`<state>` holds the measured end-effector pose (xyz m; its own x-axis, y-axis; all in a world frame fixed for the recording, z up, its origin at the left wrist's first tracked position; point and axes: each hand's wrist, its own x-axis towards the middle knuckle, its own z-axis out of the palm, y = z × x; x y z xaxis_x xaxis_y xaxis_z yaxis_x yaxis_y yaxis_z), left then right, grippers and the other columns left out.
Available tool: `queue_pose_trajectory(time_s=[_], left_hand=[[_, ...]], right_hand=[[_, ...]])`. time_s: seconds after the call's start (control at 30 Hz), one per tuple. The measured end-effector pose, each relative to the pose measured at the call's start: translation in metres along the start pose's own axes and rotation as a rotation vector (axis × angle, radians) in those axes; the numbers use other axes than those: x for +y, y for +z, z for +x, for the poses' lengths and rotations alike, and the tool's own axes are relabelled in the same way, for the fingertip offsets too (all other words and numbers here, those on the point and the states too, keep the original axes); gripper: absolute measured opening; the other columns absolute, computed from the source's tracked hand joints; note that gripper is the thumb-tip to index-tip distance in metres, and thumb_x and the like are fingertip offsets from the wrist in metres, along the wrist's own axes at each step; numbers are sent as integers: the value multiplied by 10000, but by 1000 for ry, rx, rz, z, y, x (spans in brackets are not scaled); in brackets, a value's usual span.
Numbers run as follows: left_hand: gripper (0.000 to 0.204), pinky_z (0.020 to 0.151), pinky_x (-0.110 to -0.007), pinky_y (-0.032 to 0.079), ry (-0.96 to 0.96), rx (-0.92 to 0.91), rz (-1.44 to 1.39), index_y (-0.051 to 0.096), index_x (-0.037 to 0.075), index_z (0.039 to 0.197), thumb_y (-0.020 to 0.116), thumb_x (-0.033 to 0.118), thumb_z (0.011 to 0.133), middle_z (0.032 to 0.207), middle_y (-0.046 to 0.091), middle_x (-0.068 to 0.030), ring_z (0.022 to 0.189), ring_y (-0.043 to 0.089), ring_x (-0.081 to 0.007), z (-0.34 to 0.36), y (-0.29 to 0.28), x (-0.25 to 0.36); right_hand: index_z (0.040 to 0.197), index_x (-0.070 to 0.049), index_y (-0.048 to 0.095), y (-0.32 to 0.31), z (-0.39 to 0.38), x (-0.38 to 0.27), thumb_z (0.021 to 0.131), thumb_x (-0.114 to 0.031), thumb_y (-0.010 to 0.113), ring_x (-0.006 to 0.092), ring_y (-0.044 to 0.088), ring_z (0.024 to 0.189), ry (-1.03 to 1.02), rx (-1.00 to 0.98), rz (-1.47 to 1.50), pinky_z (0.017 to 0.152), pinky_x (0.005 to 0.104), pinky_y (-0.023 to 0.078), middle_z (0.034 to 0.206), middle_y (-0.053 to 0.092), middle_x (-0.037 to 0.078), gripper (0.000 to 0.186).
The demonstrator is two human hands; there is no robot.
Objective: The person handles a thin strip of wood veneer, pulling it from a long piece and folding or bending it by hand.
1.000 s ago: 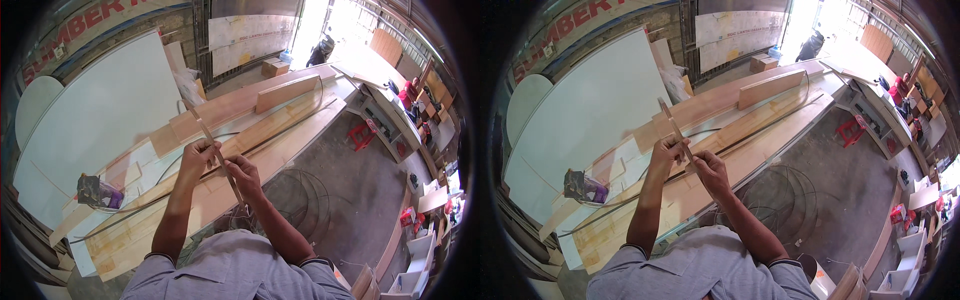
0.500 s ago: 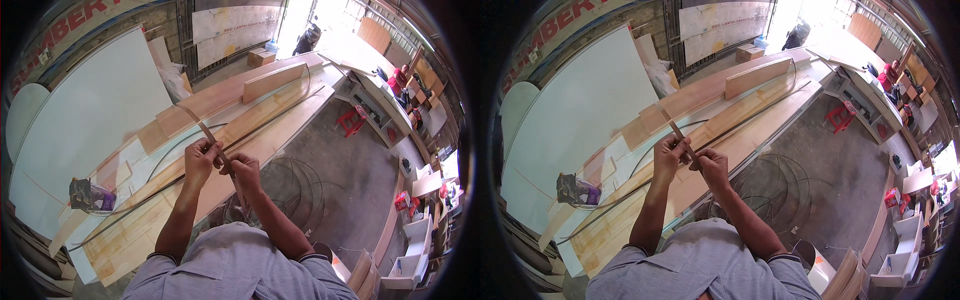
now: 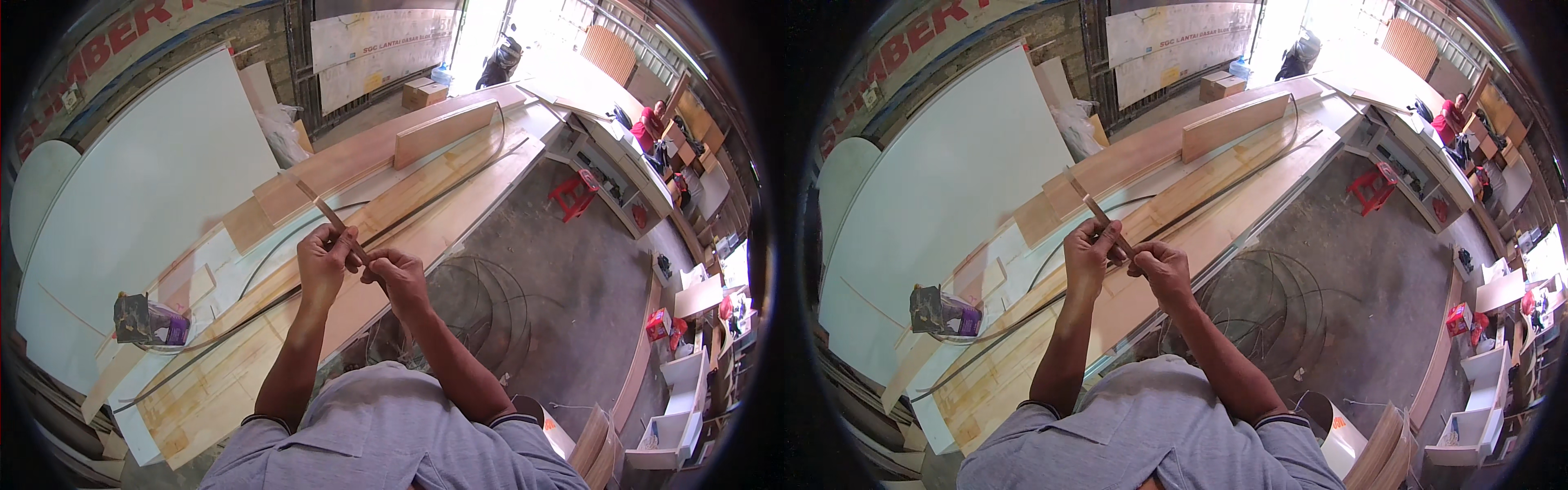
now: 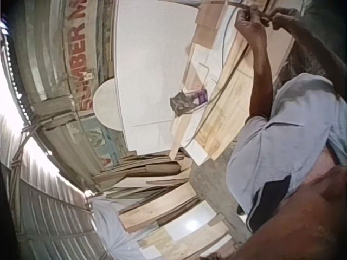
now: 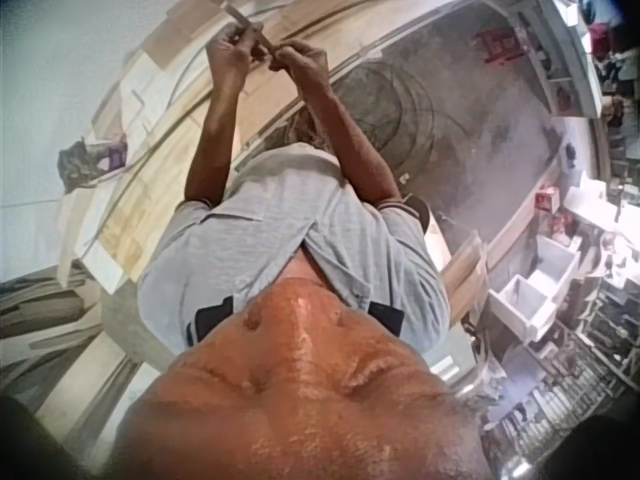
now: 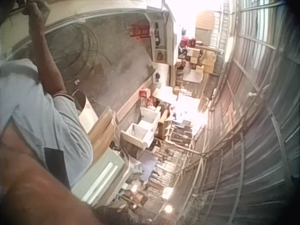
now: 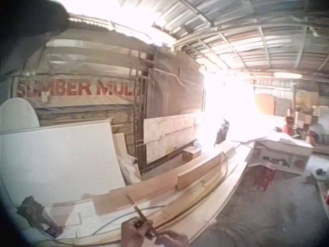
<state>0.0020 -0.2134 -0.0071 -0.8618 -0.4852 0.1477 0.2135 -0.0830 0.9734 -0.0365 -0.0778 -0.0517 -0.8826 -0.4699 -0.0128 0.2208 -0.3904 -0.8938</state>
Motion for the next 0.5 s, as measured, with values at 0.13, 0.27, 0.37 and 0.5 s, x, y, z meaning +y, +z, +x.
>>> queue_pose_trajectory(time_s=[0.13, 0.27, 0.37, 0.5], left_hand=[[237, 429, -222, 431, 8, -3, -14, 612, 10, 760, 674, 158, 933, 617, 639, -66, 476, 564, -81, -1, 0, -4], [241, 428, -223, 432, -13, -16, 11, 610, 8, 757, 671, 158, 935, 615, 638, -70, 473, 562, -85, -3, 0, -8], [237, 425, -223, 426, 8, -25, -8, 608, 8, 759, 668, 154, 935, 612, 636, -71, 471, 561, -86, -2, 0, -7], [229, 424, -223, 426, 2, -44, -18, 605, 7, 766, 667, 149, 935, 613, 635, -71, 474, 566, -87, -3, 1, -6]], right_hand=[[913, 80, 690, -3, 0, 1, 824, -43, 571, 152, 637, 669, -33, 7, -58, 651, 278, 531, 753, 675, 109, 193], [909, 81, 695, -4, -6, -7, 809, -33, 556, 155, 640, 669, -3, -8, -102, 647, 279, 530, 763, 681, 123, 205], [914, 81, 692, -4, -11, -15, 815, -37, 559, 159, 639, 661, 25, -11, 1, 652, 287, 536, 768, 681, 126, 203], [907, 82, 686, -2, -12, -21, 822, -39, 563, 166, 638, 652, 39, 2, -24, 658, 296, 545, 752, 670, 124, 193]])
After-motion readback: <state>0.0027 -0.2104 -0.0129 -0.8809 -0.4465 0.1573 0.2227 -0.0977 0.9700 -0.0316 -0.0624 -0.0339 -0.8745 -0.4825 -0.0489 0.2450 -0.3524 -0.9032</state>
